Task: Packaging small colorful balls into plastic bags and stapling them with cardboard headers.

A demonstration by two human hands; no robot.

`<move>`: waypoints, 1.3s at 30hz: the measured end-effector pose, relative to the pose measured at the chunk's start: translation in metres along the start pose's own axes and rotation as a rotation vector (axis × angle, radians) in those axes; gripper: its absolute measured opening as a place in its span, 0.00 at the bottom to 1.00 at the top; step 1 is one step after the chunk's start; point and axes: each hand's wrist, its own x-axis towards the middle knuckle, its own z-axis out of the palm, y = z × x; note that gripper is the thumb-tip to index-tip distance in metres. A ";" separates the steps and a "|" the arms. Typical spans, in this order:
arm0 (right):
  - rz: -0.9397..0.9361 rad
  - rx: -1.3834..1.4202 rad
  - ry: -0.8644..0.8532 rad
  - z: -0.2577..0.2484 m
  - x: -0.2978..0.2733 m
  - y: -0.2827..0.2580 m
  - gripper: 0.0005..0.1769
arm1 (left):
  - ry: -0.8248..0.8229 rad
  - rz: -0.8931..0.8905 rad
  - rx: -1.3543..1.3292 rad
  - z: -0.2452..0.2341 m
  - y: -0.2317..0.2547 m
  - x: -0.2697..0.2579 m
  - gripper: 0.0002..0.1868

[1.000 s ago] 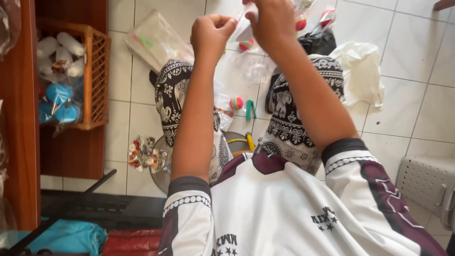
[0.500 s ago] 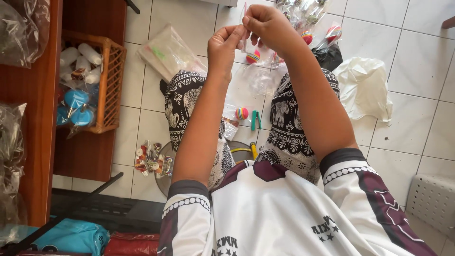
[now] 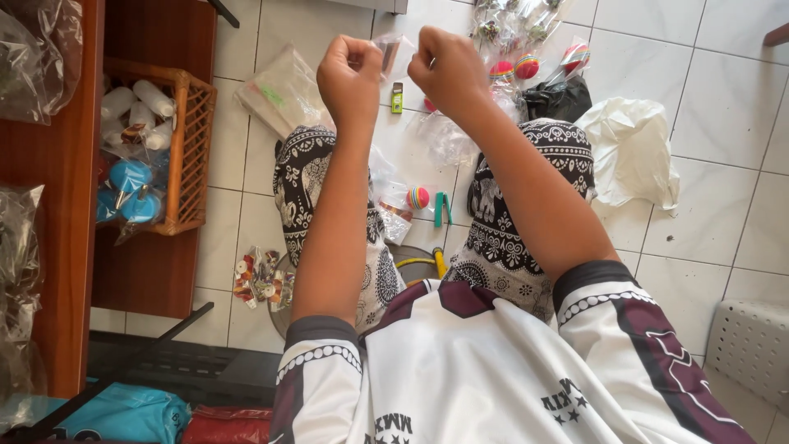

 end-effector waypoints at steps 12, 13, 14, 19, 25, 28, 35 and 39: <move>0.055 0.250 -0.061 0.011 0.000 -0.003 0.13 | -0.125 0.190 0.390 0.003 0.027 -0.036 0.06; 0.344 0.402 -0.251 0.009 0.001 -0.008 0.15 | -0.136 0.215 0.478 0.005 0.024 -0.041 0.06; 0.345 0.401 -0.251 0.013 0.001 -0.003 0.15 | -0.136 0.215 0.476 0.007 0.022 -0.043 0.06; -0.204 0.397 0.045 0.036 0.012 0.036 0.11 | -0.331 0.241 0.156 -0.006 0.032 -0.041 0.08; 0.007 1.011 -0.272 -0.022 0.008 0.005 0.08 | -0.122 -0.134 -0.092 -0.005 -0.045 -0.032 0.49; 0.031 1.004 -0.335 -0.032 0.002 -0.004 0.14 | -0.348 -0.526 -0.579 -0.020 -0.019 -0.020 0.31; -0.010 0.817 -0.360 -0.039 0.002 -0.006 0.13 | -0.340 -0.176 -0.455 -0.044 -0.004 -0.008 0.08; -0.011 0.753 -0.365 -0.043 -0.002 -0.011 0.08 | -0.318 -0.035 -0.252 -0.046 0.010 -0.011 0.10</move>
